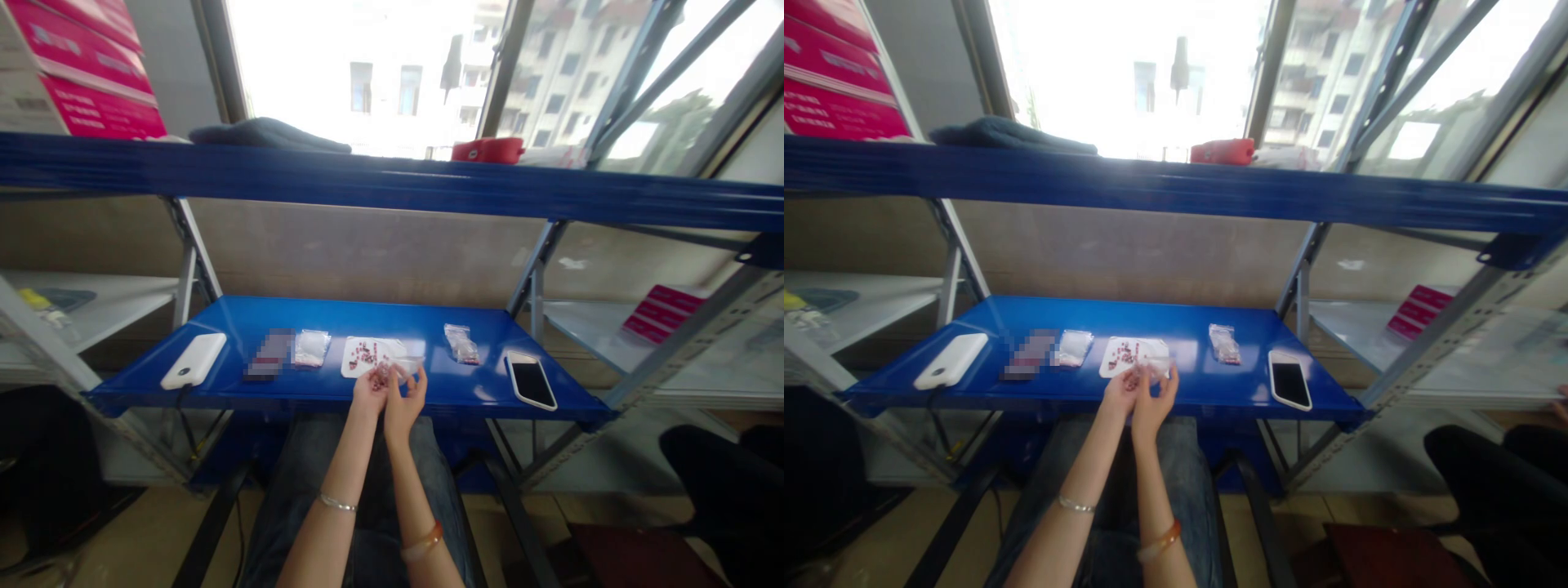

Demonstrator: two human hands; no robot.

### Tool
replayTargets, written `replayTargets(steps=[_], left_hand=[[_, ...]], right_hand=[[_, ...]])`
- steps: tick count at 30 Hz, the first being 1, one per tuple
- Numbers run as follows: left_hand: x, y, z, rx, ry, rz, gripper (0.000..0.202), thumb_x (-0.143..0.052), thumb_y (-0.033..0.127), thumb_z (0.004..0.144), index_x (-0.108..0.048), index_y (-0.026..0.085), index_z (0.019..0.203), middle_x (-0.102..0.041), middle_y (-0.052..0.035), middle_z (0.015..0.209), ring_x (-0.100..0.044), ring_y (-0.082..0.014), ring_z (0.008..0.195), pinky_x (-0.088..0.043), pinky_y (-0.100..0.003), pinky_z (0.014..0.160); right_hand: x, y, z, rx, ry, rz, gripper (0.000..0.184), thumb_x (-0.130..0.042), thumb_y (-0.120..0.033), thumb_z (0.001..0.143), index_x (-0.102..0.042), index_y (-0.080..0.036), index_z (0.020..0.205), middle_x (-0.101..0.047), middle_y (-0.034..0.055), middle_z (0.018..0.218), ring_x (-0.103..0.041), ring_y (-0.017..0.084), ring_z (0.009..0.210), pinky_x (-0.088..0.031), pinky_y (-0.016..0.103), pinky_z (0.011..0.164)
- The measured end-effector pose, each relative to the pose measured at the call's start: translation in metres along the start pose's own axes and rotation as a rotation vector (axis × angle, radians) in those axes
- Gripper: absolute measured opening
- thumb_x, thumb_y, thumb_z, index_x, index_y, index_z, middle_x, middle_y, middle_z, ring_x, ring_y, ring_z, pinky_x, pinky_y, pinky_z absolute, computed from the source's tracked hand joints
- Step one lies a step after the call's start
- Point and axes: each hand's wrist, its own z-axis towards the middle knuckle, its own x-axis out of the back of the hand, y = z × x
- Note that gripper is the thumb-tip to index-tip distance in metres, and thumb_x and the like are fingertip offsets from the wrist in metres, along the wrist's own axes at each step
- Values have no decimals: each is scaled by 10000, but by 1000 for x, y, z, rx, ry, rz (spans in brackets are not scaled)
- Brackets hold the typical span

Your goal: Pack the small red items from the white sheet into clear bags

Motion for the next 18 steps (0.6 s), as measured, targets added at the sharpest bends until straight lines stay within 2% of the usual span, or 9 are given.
replayTargets(steps=[2,4,7,9,11,14,18], left_hand=[[0,5,6,-21,30,50,234,-371,62,759,-488,166,586,-508,-30,542,-581,-135,570,-531,-274,600],[-2,6,10,-66,50,116,270,-363,71,759,-417,183,520,-430,2,470,-512,-109,472,-494,-247,534],[-13,8,20,-169,65,283,344,-362,167,806,-303,205,470,-251,63,389,-322,-70,342,-369,-204,416],[-25,11,30,-263,66,436,383,-328,278,853,-298,213,477,-178,83,380,-254,-69,330,-309,-201,398],[-38,14,42,-381,58,615,416,-295,373,874,-339,210,494,-222,68,385,-326,-87,374,-327,-212,436],[-47,11,55,-556,-25,964,429,-407,446,839,-415,189,496,-438,-3,464,-517,-145,582,-404,-254,587],[-39,1,60,-679,-200,1478,309,-516,335,804,-557,145,564,-628,-118,689,-605,-251,828,-418,-365,786]], right_hand=[[5,1,9,-93,125,123,708,-626,-423,733,-338,-124,1306,-640,118,1038,-624,214,980,-487,369,882],[12,3,19,-128,213,166,743,-638,-451,712,-331,-116,1300,-642,131,1038,-627,220,980,-499,371,872],[24,8,32,-142,301,144,768,-640,-480,702,-328,-103,1294,-637,150,1048,-626,230,987,-517,368,848],[31,10,37,-153,340,125,769,-644,-480,695,-337,-92,1284,-633,162,1054,-628,234,983,-523,363,838],[34,12,39,-161,370,136,765,-653,-467,687,-347,-87,1275,-631,168,1058,-632,233,972,-523,364,838],[35,12,40,-164,383,183,759,-676,-435,669,-356,-96,1268,-634,162,1053,-634,229,958,-528,370,826],[34,12,39,-171,388,207,785,-699,-426,645,-358,-90,1267,-636,164,1030,-630,238,967,-535,370,810]])
